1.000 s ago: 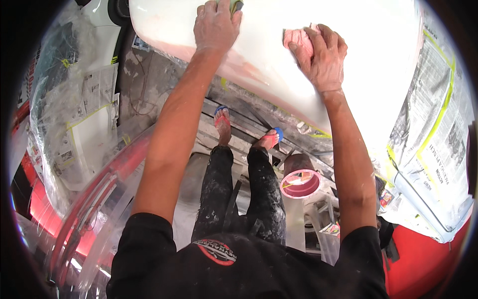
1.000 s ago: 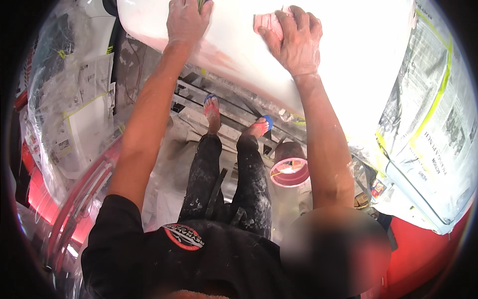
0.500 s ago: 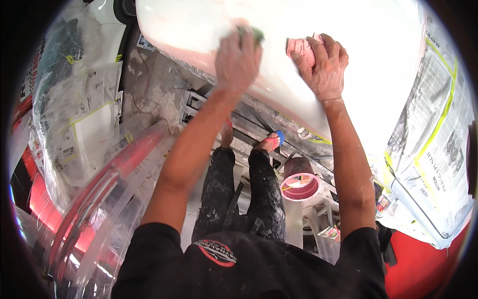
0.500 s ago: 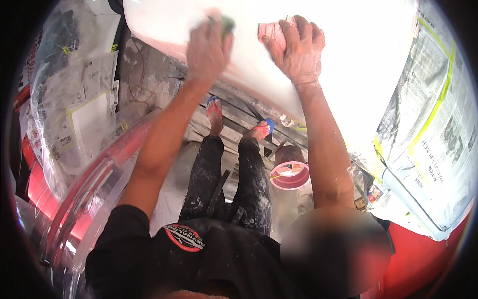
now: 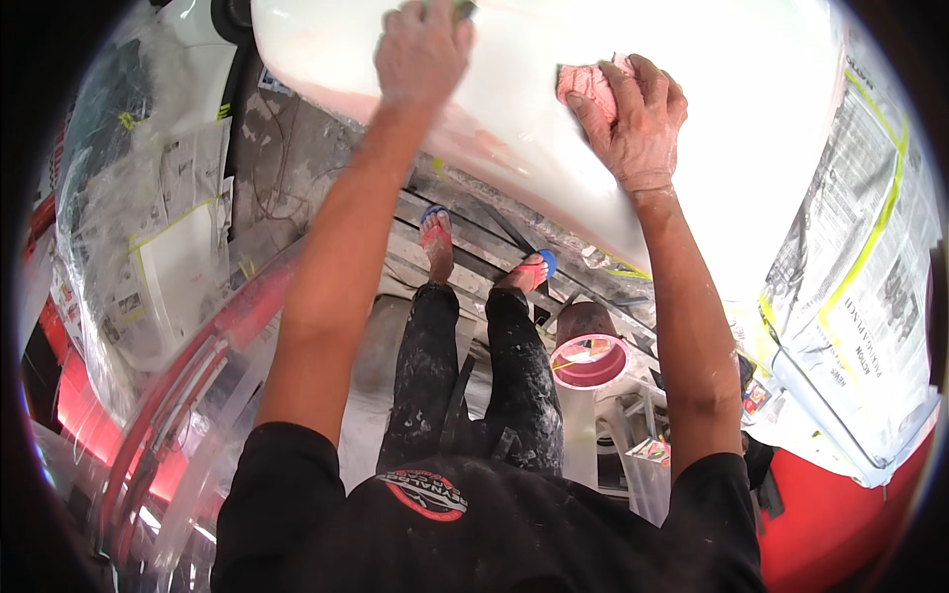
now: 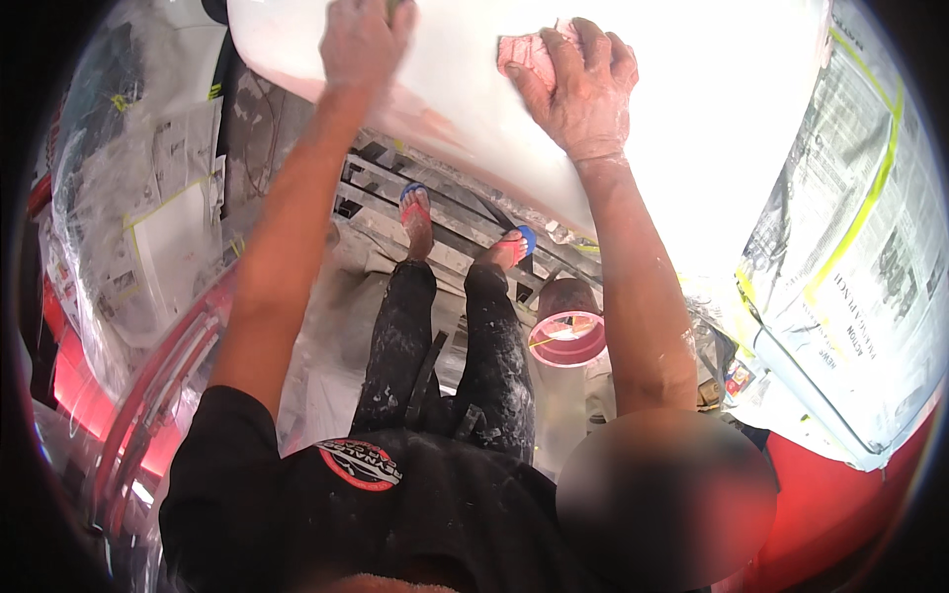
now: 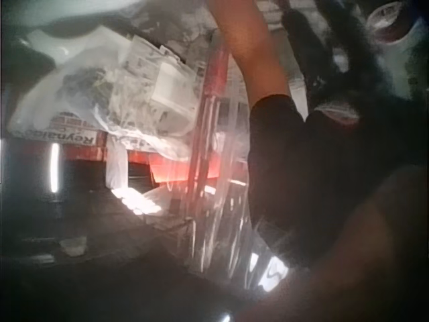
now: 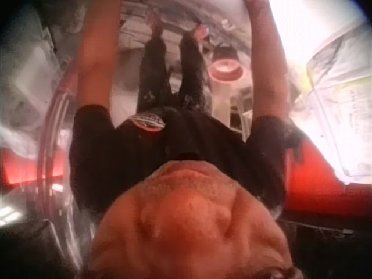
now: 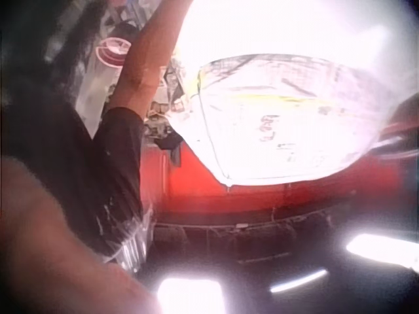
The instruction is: The person sands a white car part, likely a fender, using a sanding block and a pink cloth. They repeatedly rub the surface, wipe it with the cloth, and occasionally dip the sanding block into a pink bucket of water.
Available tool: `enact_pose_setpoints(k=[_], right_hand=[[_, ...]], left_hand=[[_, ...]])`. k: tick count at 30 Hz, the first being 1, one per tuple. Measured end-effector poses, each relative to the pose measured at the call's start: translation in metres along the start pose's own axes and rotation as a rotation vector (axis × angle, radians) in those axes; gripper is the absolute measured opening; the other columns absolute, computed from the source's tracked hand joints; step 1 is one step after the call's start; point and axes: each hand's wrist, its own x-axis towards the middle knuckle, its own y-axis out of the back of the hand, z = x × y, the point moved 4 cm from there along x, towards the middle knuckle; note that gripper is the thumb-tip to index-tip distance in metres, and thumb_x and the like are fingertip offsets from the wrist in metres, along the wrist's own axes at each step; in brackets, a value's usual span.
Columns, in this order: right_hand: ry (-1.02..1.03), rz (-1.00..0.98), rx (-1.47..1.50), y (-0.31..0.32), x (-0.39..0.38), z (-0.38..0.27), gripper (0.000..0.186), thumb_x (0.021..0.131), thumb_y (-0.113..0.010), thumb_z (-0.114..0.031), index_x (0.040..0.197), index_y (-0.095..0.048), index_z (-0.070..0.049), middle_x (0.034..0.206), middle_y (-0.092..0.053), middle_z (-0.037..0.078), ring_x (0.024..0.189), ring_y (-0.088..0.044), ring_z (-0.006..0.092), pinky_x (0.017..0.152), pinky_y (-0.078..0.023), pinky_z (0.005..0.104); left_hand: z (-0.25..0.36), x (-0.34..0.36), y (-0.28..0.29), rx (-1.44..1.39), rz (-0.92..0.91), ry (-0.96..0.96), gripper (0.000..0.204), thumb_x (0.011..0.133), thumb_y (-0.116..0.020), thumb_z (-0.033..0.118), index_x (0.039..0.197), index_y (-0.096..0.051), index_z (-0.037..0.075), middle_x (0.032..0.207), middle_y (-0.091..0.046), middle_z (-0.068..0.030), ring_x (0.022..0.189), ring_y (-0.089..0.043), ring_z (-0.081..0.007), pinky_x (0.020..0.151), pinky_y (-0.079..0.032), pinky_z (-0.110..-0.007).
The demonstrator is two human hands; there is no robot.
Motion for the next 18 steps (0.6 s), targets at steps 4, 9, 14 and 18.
enact_pose_setpoints(k=[4,9,14,18], right_hand=[[0.010,-0.022,-0.003,0.002,0.002,0.000,0.050,0.086,-0.076,-0.053,0.123,-0.072,-0.018,0.135,-0.054,0.011,0.126,-0.045,0.0394,0.109,-0.037,0.0549],[0.003,-0.011,-0.030,0.003,-0.002,0.002,0.050,0.086,-0.076,-0.053,0.122,-0.072,-0.018,0.134,-0.054,0.010,0.126,-0.046,0.0378,0.109,-0.037,0.0533],[0.026,-0.005,-0.018,0.002,0.004,-0.003,0.050,0.086,-0.077,-0.054,0.122,-0.072,-0.019,0.133,-0.055,0.010,0.125,-0.046,0.0371,0.109,-0.038,0.0524],[0.016,-0.021,-0.054,0.004,0.001,0.004,0.051,0.086,-0.077,-0.054,0.122,-0.072,-0.017,0.134,-0.056,0.010,0.126,-0.047,0.0361,0.108,-0.038,0.0522]], left_hand=[[0.025,-0.029,0.010,-0.024,-0.012,0.042,0.046,0.095,-0.070,0.036,0.124,-0.059,0.003,0.114,-0.064,-0.0226,0.104,-0.064,-0.0368,0.080,-0.061,-0.047],[0.011,-0.034,0.004,-0.152,0.023,-0.094,0.043,0.095,-0.069,0.035,0.127,-0.063,0.007,0.114,-0.064,-0.0208,0.106,-0.062,-0.0396,0.085,-0.057,-0.050],[0.005,-0.034,0.002,-0.095,0.126,0.042,0.040,0.093,-0.072,0.033,0.123,-0.060,0.010,0.111,-0.065,-0.0200,0.099,-0.064,-0.0378,0.080,-0.058,-0.052],[0.034,-0.072,0.010,-0.152,0.110,-0.109,0.039,0.097,-0.067,0.034,0.128,-0.059,0.011,0.109,-0.066,-0.0193,0.096,-0.065,-0.0362,0.081,-0.059,-0.049]])
